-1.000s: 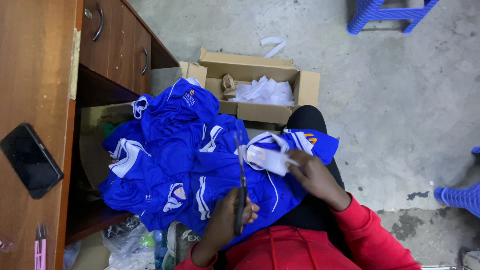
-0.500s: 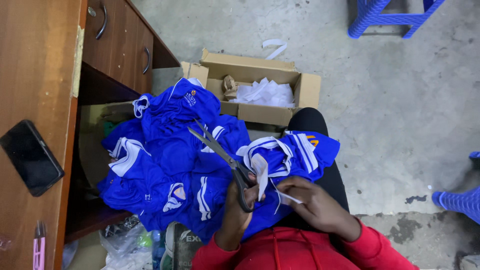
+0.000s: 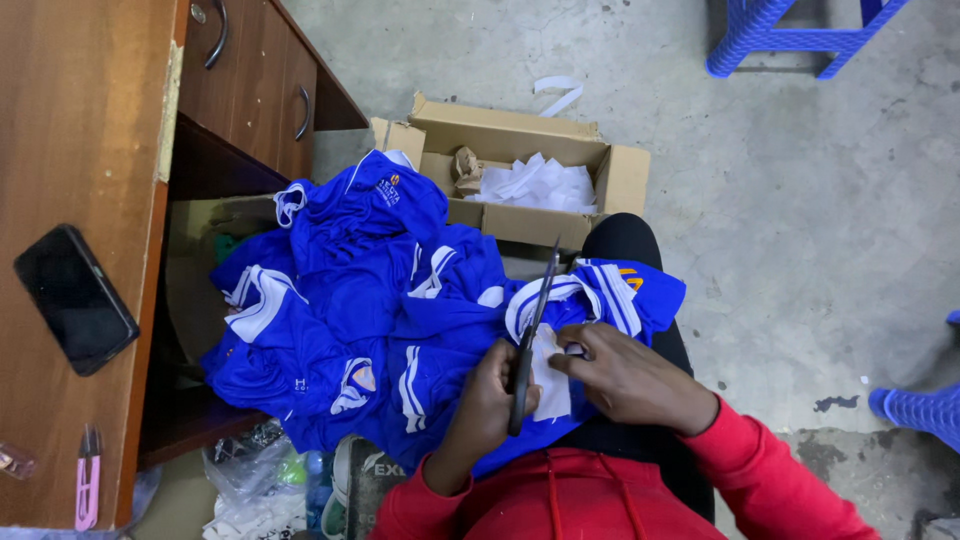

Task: The person sits on the floor and uses scissors to cut white paper tags from the collars of blue jackets. The person handles the jackets one at a time, cuts the tags, and places the cut pieces into a nearby cardboard box.

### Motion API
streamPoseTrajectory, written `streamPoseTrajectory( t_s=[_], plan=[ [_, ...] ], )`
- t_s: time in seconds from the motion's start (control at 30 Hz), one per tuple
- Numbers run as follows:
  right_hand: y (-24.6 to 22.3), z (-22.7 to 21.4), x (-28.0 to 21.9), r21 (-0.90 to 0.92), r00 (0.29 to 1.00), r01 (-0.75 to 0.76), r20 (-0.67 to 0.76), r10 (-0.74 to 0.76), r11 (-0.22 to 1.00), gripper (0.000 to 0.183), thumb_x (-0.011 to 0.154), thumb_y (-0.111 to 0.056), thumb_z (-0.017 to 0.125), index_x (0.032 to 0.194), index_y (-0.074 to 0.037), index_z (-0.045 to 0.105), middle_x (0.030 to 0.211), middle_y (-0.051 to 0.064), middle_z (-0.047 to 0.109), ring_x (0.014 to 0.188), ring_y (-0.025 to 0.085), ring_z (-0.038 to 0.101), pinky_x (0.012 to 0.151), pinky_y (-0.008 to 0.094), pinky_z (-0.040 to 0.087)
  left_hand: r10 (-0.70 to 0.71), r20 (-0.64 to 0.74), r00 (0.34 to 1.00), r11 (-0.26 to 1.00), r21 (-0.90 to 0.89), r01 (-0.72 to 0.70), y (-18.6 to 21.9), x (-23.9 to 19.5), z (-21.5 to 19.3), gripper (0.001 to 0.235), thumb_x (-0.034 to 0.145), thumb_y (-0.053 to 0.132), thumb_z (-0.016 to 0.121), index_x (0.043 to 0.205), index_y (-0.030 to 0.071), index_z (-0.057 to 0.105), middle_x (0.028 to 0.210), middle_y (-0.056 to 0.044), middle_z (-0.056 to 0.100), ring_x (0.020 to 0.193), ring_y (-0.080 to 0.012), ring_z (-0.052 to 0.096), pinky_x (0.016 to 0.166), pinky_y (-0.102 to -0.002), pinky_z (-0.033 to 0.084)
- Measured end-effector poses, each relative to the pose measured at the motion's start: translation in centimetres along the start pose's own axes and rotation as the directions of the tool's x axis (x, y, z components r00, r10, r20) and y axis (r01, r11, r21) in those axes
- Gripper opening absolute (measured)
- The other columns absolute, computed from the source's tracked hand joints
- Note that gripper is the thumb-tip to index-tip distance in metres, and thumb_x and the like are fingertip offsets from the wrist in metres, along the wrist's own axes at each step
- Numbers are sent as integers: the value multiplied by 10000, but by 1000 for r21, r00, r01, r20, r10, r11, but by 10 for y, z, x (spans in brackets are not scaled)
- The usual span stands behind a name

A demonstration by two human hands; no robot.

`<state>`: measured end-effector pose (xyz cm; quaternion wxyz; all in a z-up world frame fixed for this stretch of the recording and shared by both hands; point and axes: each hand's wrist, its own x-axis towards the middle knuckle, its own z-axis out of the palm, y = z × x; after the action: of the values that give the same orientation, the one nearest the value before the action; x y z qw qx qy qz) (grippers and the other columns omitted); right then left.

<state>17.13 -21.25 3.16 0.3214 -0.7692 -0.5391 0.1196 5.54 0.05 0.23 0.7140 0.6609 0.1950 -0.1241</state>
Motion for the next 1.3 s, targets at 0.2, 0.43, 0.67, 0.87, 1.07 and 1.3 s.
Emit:
streamPoseTrajectory(
  t_s=[0.2, 0.43, 0.67, 0.87, 1.07, 1.3],
  plan=[
    [6, -14, 18, -403, 889, 455, 155, -431, 794, 46, 1053, -60, 622, 1052, -57, 669, 1085, 118, 656, 891, 304, 596, 748, 439, 496, -64, 37, 997, 994, 94, 60, 15, -3, -5, 295, 794, 31, 787, 966, 124, 567, 767, 9, 543, 682, -91, 504, 596, -299, 456],
    [62, 10, -3, 470, 920, -344, -3, 391, 813, 292, 1033, -319, 645, 881, -70, 666, 623, 92, 550, 563, 246, 521, 534, 384, 369, -19, 171, 985, 988, -148, 45, 20, -18, -27, 317, 854, 86, 853, 982, 120, 565, 831, -40, 696, 652, -107, 596, 589, -271, 474],
    [42, 51, 7, 937, 552, 192, 142, 822, -290, 235, 1043, -220, 679, 839, -132, 603, 546, 20, 571, 443, 100, 535, 433, 230, 414, -87, 536, 840, 950, 297, -91, 16, -45, -19, 230, 993, 267, 693, 1079, 87, 577, 1012, -44, 799, 892, -145, 786, 750, -288, 599],
    [36, 63, 29, 921, 362, 377, -44, 931, -103, 269, 1046, -257, 699, 828, -116, 628, 611, 24, 580, 514, 95, 559, 483, 251, 426, -294, 372, 880, 813, 581, 26, -4, -52, -36, 272, 905, 196, 711, 1060, 81, 518, 988, -59, 834, 848, -208, 799, 727, -361, 581],
    [19, 55, 39, 966, 417, 255, -67, 907, -45, 560, 1075, -353, 619, 618, -31, 594, 476, 59, 438, 427, 171, 446, 487, 284, 355, -320, 308, 896, 784, 618, 68, -8, -48, -33, 221, 913, 205, 688, 1043, 89, 552, 964, -37, 817, 851, -228, 758, 752, -414, 521],
    [9, 79, 32, 946, 439, 323, -148, 886, -2, 432, 1071, -312, 625, 738, -40, 592, 545, 47, 481, 475, 138, 473, 457, 263, 379, -192, 183, 964, 883, 461, 89, 3, -40, -1, 222, 869, 199, 660, 1053, 94, 589, 997, -67, 798, 891, -274, 779, 810, -400, 561]
  ],
)
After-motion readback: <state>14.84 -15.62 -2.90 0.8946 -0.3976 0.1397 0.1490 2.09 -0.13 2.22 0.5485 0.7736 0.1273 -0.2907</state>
